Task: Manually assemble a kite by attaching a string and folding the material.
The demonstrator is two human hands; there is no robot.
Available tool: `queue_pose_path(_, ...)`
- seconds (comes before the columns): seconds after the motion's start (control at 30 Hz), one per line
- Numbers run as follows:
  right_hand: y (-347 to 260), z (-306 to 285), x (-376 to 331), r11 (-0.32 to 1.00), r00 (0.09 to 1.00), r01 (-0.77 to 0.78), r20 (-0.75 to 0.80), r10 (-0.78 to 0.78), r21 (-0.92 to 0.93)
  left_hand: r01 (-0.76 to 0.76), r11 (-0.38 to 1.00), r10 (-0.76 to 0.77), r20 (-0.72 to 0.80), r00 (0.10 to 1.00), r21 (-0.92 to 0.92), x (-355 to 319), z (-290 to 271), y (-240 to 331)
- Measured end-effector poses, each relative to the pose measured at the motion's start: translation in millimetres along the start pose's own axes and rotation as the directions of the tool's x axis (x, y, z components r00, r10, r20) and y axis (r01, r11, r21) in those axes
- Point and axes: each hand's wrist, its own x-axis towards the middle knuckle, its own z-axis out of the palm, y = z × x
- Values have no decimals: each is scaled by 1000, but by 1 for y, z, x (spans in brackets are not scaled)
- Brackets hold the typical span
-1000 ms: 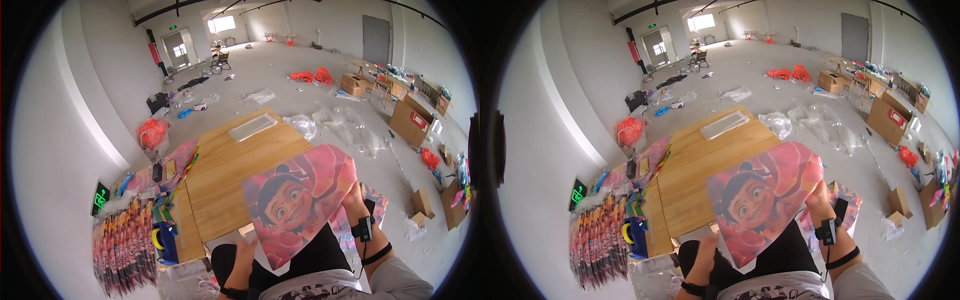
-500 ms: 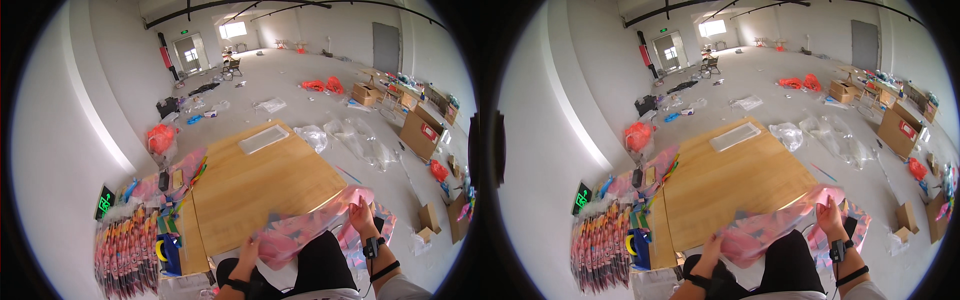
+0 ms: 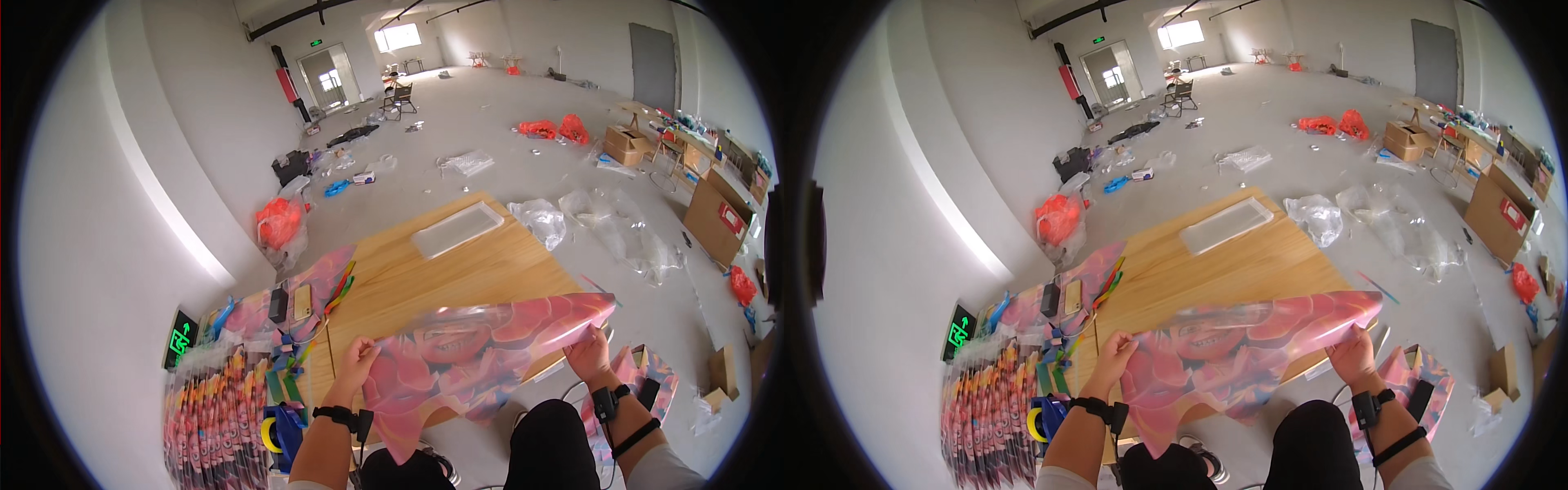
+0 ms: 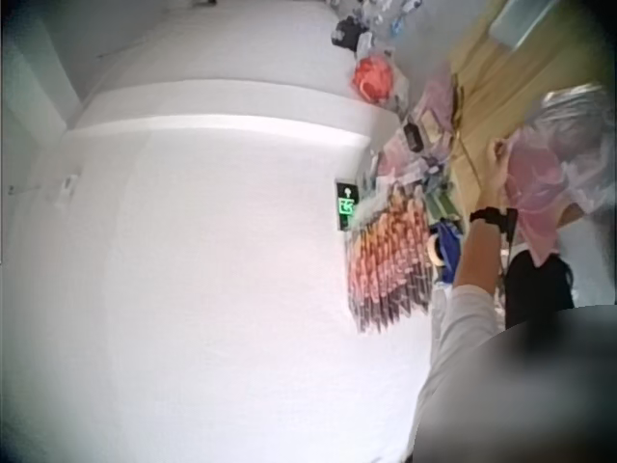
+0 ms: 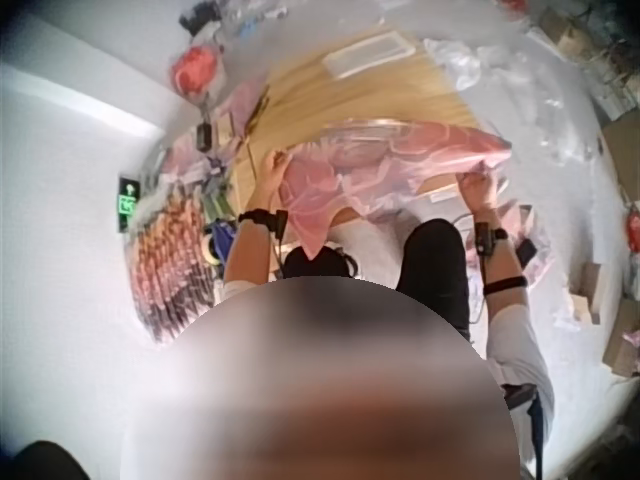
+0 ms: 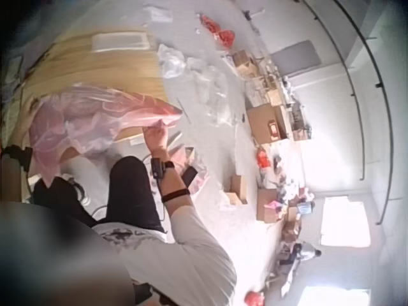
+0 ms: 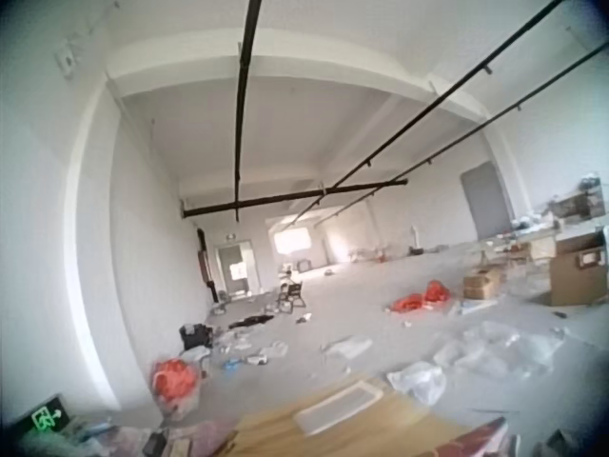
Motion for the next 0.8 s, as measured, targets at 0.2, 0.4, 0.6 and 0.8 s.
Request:
queue_pose_path(0.2,34,-60,51,895,926,-283,-340,162,-345,106,897,-27,-185,982,429,34,1,-44)
queue_pose_path(0.4,58,-56,83,848,879,-352,-452,154,-396,220,724,51,-370,928,653,51,6,-49)
queue_pose_path(0.6,67,-51,89,918,895,-218,-444,53,-330,-369,623,321,205,925,690,-3,89,-13)
queue_pose_path(0.8,94,9,29,882,919,-350,-298,258,-315,-210,438,-34,250,968,874,-76,126,19)
